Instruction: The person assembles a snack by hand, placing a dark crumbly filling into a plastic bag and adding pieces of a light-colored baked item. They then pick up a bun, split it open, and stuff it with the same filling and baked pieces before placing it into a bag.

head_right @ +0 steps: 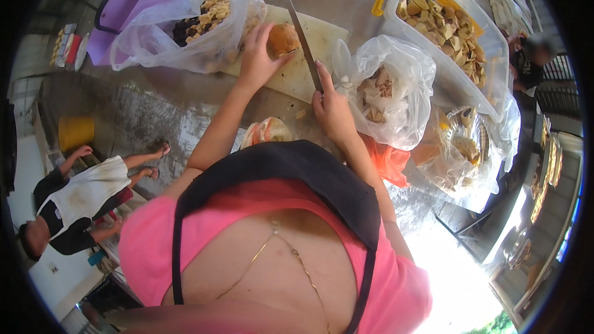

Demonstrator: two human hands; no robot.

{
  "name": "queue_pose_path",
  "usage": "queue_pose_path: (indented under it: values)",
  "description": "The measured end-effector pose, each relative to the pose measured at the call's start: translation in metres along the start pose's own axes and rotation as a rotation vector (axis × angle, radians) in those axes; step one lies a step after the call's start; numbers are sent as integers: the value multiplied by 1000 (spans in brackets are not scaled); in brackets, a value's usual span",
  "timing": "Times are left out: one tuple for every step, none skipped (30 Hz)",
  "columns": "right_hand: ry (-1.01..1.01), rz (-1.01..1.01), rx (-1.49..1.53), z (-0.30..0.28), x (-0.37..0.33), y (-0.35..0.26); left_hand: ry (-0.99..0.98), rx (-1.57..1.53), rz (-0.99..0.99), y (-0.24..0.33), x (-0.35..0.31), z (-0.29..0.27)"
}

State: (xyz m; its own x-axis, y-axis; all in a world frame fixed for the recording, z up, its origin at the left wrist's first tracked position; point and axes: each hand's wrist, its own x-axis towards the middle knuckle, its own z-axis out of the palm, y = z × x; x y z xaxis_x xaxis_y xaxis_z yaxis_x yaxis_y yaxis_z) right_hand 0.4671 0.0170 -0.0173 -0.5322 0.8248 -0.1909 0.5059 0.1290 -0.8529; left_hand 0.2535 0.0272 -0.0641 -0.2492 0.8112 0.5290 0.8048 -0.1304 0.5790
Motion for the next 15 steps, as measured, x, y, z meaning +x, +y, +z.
queue_pose_path:
  values:
    - [-2,11,-1,0,0,1,-4,33,21,2,4,1]
    - [13,3,-1,1,0,1,-8,65,43,3,8,1]
    - [29,-6,-1,0,0,2,-55,60,35,4,11,1]
    - [39,2,-9,0,0,3,-102,54,28,4,14,1]
    - [45,0,4,0,0,3,-148,51,20,5,17,1]
    - [46,16,11,-1,0,5,-144,11,1,5,18,2]
    - [47,31,18,-2,0,6,-140,-26,-20,5,18,2]
    - [100,-34,-22,-2,1,7,-145,-62,-48,5,16,3]
    - [153,-99,-62,-1,1,8,-117,-72,-38,4,15,4]
    - [206,-166,-101,-1,1,9,-97,-79,-36,3,12,5]
    - [212,-156,-79,-2,2,11,-75,-86,-34,3,10,7]
    - [218,-147,-57,-2,3,12,-77,-73,-45,2,6,8]
    - [237,-197,-25,-2,5,13,-75,-61,-54,2,2,10]
    - [215,-148,-40,-3,7,13,-38,-56,-27,2,-1,12]
    - [238,-218,-39,-3,10,14,-66,-10,-41,2,-2,16]
